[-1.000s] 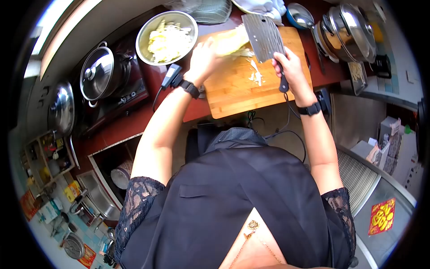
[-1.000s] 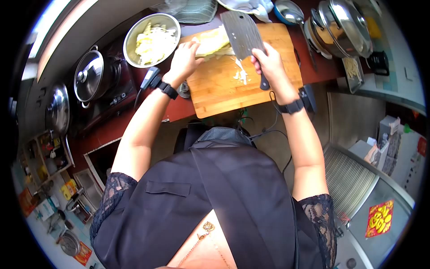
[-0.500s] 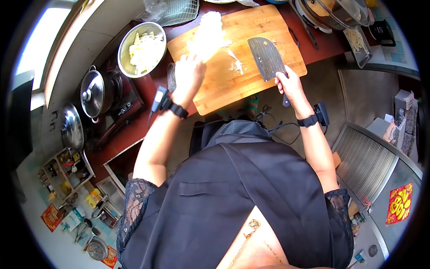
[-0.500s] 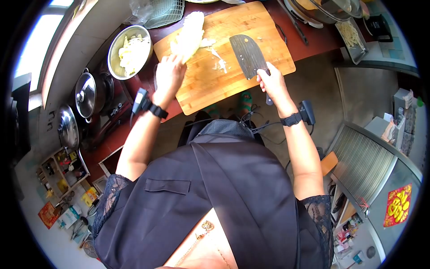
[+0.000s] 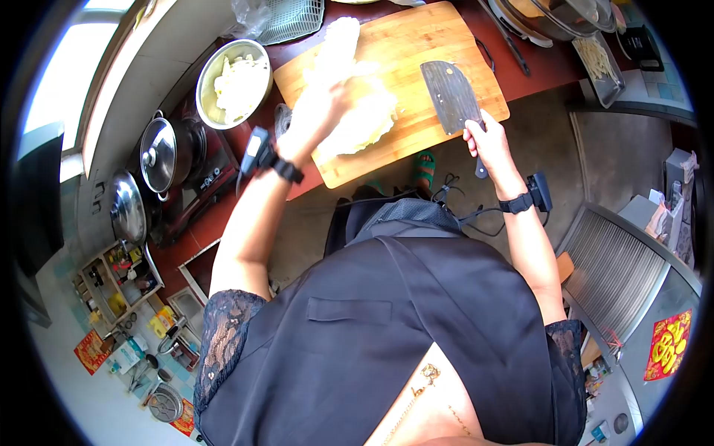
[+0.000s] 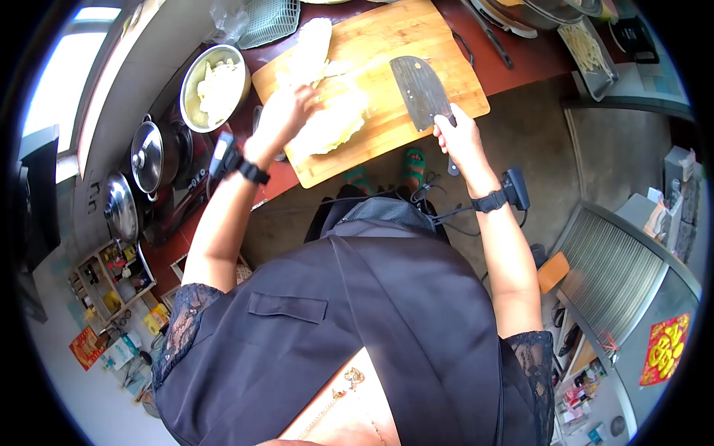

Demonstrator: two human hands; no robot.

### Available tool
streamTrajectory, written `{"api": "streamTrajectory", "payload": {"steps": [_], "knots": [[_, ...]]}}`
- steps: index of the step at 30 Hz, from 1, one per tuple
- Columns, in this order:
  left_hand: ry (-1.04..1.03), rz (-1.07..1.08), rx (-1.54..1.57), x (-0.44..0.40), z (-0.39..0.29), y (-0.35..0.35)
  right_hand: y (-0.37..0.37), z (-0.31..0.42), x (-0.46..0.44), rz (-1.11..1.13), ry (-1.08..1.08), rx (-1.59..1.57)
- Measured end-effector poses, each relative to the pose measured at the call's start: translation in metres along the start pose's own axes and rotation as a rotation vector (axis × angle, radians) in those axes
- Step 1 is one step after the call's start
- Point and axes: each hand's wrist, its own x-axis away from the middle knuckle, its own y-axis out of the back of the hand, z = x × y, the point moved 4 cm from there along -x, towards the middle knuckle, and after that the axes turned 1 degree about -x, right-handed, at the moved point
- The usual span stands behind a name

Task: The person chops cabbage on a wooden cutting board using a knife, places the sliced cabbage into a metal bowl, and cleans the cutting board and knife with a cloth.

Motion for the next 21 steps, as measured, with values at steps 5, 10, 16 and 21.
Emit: {"api": "streamTrajectory", "payload": {"steps": [5,10,16,21], "knots": [[-0.075,-0.130,-0.262,-0.104,0.040,0.008,0.007,-0.008,0.008,-0.032,-0.032,-0.008],[-0.200,0.055,-0.636,-0.162,0.094,-0.031,0.007,-0.016,0.008,-0.063,-0.078,-0.053],[-0.150,0.121,-0.376,-0.142,0.112,0.023,0.009,-0.028,0.003,-0.065,-0.083,-0.079],[0.167,0.009,-0.072,-0.083,0.098,0.074,0.010,-0.025,-0.001,-0.040,-0.049,-0.081]]}}
